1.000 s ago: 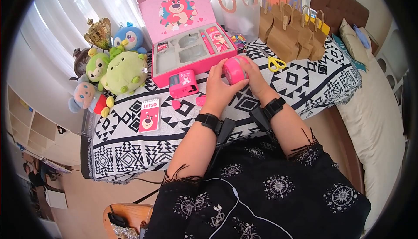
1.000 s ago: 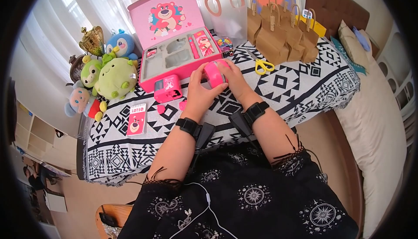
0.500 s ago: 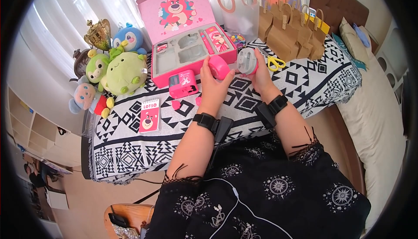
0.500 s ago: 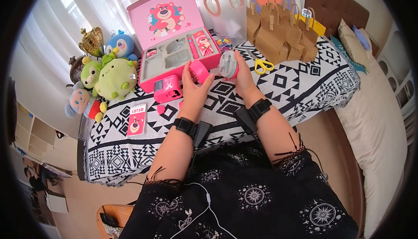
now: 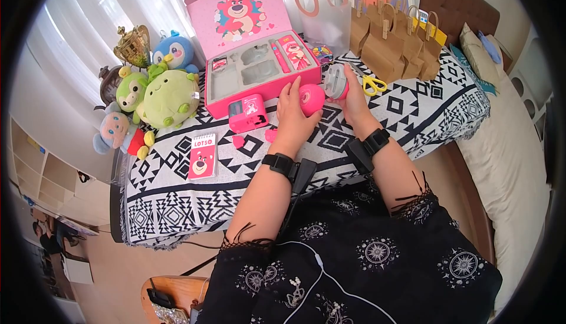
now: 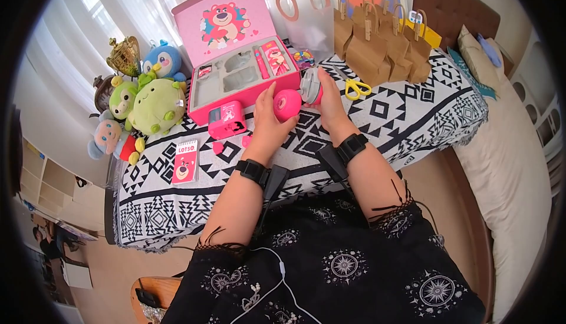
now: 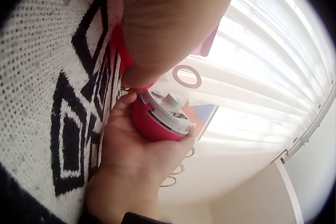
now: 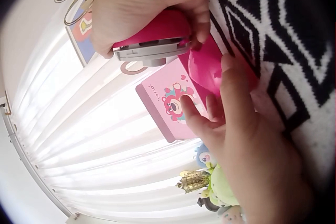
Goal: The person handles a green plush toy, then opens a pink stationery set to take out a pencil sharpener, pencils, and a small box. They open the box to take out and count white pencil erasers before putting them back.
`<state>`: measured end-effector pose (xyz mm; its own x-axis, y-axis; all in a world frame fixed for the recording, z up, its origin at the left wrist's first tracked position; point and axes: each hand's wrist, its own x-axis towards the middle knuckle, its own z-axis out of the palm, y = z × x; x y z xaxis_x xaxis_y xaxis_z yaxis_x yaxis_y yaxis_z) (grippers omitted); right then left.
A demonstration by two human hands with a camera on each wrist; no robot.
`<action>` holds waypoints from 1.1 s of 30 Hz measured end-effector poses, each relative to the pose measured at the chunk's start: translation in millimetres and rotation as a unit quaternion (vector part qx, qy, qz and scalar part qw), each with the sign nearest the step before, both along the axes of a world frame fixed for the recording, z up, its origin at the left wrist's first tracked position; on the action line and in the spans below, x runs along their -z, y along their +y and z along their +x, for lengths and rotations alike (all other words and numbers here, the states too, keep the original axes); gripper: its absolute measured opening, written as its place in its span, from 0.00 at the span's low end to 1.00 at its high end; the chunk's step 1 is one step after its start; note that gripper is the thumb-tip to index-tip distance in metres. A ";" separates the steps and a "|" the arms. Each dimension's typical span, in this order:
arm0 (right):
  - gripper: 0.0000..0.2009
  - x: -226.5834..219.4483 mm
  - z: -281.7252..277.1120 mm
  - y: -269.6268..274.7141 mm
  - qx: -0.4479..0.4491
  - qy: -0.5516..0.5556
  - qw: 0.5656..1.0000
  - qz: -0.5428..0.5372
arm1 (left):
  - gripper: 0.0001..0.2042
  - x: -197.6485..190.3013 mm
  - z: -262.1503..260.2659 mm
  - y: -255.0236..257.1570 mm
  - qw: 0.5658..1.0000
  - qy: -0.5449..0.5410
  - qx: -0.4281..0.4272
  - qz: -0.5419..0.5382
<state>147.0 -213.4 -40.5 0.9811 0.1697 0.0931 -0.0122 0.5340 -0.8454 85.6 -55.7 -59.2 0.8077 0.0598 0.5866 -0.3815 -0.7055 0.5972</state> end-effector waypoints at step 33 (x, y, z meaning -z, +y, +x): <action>0.23 3.4 -12.5 6.0 -0.115 -0.055 0.991 -0.027 | 0.13 4.8 8.1 -0.4 0.967 0.022 0.140 -0.214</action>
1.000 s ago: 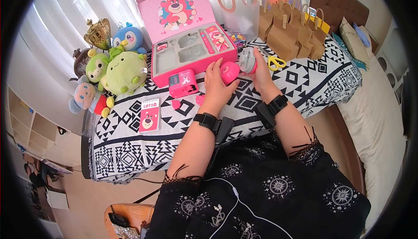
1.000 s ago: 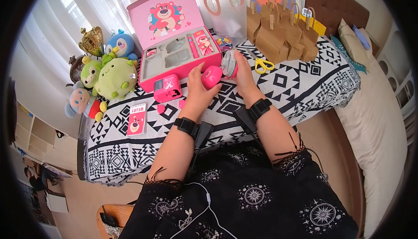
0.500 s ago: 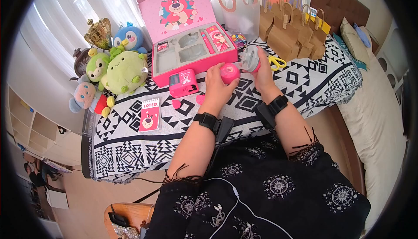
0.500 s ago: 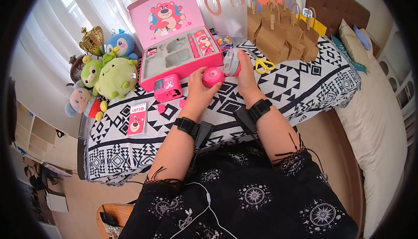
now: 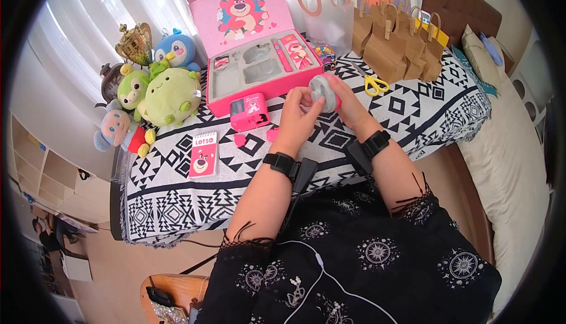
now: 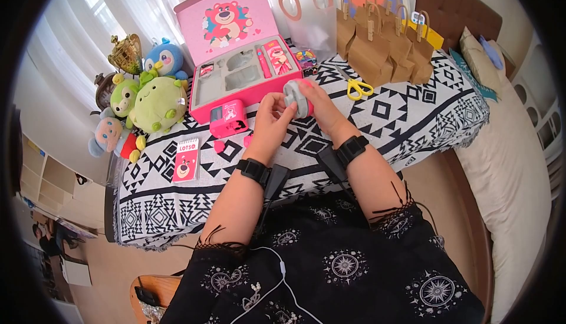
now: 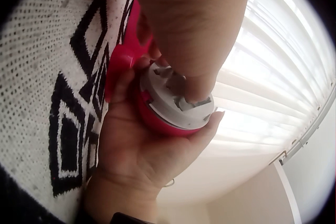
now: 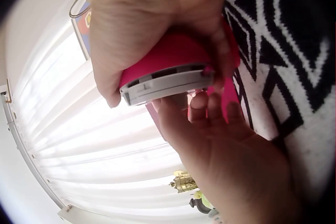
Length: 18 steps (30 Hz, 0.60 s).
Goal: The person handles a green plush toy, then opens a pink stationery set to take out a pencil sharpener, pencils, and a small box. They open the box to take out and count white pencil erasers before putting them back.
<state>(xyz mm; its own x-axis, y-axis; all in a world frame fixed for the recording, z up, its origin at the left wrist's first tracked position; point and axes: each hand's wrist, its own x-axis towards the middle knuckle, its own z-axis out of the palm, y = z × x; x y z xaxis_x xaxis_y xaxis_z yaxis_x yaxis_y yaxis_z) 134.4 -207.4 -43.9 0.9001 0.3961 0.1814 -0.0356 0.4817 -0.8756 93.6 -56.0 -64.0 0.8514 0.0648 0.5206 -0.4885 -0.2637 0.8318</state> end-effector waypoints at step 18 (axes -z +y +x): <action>0.20 0.7 -2.3 3.7 0.113 -0.212 0.961 -0.139 | 0.12 -16.5 -13.4 -1.7 0.998 0.048 -0.001 0.037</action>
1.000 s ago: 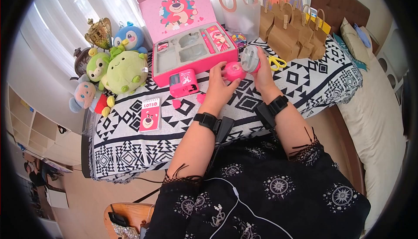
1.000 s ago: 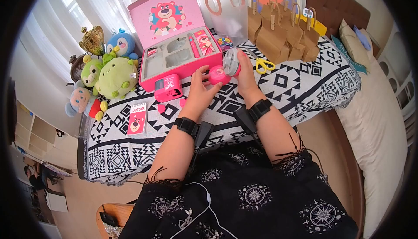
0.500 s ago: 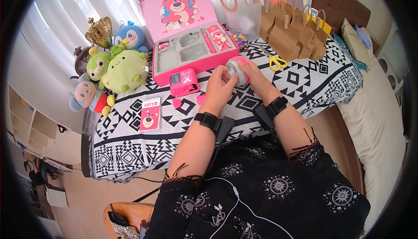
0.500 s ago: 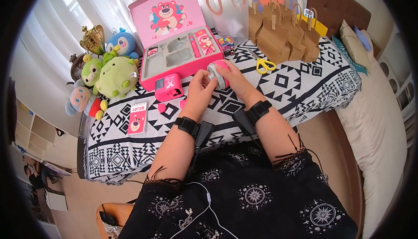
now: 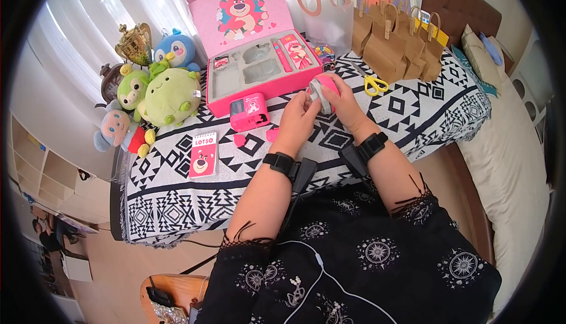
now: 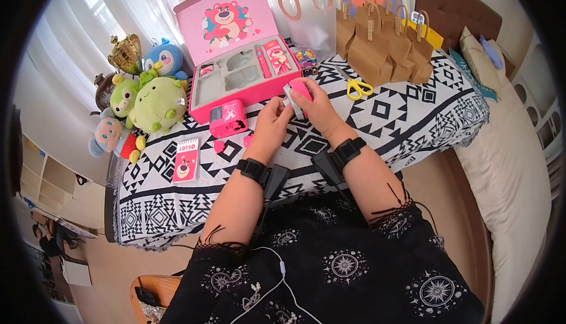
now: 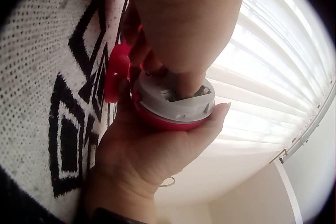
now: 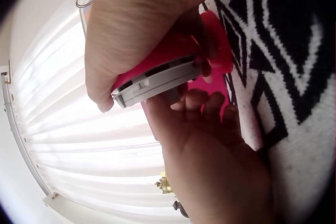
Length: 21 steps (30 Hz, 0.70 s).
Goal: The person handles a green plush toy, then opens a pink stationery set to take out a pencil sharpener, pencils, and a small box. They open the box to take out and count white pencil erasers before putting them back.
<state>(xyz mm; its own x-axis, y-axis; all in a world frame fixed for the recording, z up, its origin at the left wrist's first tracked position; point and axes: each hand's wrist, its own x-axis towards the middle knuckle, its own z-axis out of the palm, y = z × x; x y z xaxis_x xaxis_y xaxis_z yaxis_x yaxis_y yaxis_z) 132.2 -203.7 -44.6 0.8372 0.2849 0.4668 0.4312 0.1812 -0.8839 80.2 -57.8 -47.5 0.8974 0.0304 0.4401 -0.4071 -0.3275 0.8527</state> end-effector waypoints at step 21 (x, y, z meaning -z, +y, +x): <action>0.19 -1.6 -2.2 1.5 0.001 -0.006 0.999 0.033 | 0.08 9.0 7.4 -3.1 0.997 -0.079 -0.014 -0.010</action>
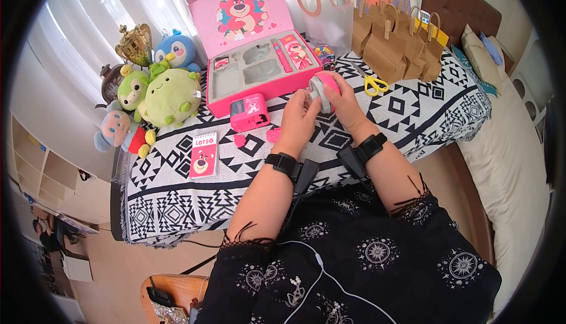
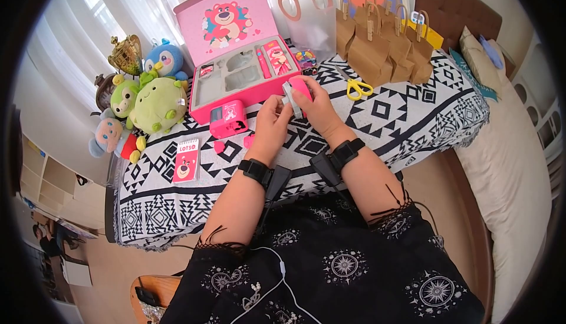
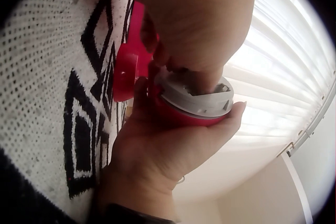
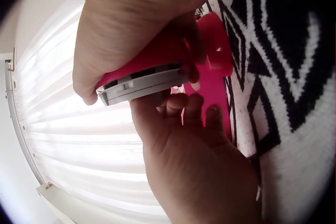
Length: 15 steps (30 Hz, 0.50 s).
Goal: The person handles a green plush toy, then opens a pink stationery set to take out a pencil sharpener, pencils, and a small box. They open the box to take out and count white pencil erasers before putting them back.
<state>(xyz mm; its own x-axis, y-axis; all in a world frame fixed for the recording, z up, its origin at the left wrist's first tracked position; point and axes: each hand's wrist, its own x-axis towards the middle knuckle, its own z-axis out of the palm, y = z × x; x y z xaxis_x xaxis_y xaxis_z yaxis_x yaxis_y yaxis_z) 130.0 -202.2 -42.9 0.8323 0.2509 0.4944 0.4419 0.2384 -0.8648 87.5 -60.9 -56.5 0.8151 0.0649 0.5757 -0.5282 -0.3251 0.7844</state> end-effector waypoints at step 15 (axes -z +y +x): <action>0.19 -0.8 -1.5 -0.9 0.014 -0.014 1.000 -0.003 | 0.09 -9.2 -8.8 -1.8 0.999 -0.023 -0.001 0.032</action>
